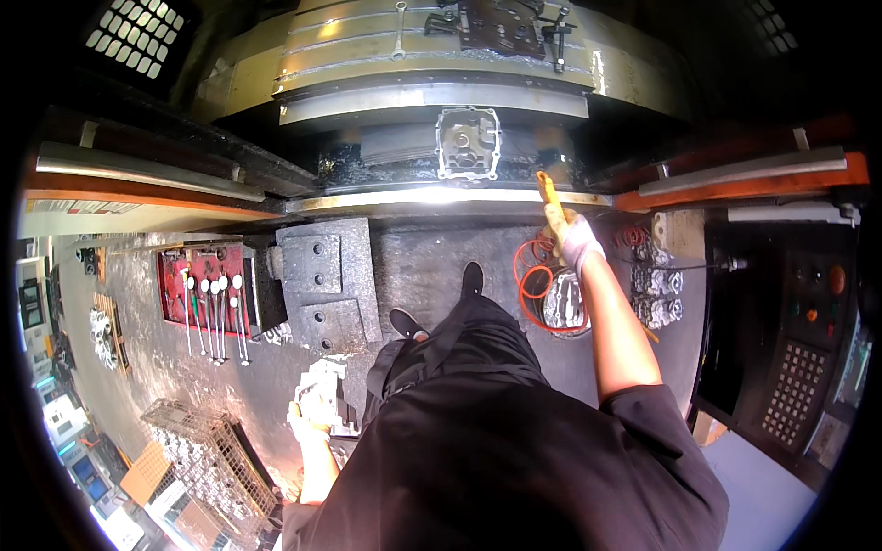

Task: The person uses a wrench to loosen and remove a metal casing from a milling machine, then cleans the workspace and the part using a compressed air nozzle before placing a new metal component onto the machine and securing it with the wrench.

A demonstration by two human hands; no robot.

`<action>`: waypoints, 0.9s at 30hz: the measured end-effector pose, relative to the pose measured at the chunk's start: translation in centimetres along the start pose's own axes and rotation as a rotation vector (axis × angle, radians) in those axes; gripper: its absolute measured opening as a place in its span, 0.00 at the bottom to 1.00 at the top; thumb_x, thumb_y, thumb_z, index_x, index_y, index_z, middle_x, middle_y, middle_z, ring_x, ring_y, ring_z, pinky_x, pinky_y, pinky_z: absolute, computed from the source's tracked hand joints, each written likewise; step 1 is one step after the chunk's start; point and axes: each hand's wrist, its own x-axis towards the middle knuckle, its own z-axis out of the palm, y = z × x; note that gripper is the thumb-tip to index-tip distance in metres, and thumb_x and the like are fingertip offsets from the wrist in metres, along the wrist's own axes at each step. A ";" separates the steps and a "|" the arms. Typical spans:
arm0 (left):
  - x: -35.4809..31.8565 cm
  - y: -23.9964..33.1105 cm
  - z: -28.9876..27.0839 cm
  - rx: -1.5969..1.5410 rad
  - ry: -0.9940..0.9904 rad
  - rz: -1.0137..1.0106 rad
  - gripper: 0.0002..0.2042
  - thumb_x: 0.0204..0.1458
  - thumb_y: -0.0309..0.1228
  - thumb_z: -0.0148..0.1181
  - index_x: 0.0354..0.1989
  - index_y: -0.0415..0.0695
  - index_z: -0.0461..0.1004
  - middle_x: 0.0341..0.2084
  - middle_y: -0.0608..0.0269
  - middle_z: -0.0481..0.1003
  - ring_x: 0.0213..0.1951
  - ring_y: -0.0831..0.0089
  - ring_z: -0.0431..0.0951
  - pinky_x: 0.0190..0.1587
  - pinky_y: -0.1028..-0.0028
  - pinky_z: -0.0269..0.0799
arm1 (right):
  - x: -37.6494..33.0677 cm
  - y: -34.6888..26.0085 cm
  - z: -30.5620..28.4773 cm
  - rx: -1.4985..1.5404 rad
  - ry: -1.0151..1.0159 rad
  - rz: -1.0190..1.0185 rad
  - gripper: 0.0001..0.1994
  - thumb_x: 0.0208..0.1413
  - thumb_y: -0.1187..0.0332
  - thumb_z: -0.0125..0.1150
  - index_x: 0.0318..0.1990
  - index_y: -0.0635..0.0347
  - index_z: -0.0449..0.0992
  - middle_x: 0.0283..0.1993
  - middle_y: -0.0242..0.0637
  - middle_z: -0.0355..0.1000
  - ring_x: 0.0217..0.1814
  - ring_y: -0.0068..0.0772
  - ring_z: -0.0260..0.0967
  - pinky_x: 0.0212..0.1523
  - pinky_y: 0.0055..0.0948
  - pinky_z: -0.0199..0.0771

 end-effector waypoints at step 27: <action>-3.3 -6.7 -13.6 -0.094 -0.215 -0.029 0.29 0.66 0.56 0.44 0.62 0.47 0.74 0.60 0.55 0.75 0.59 0.54 0.75 0.60 0.51 0.72 | 7.3 -9.3 4.7 -0.147 -0.169 -0.049 0.33 0.67 0.36 0.54 0.40 0.66 0.78 0.25 0.35 0.71 0.16 0.28 0.62 0.15 0.32 0.63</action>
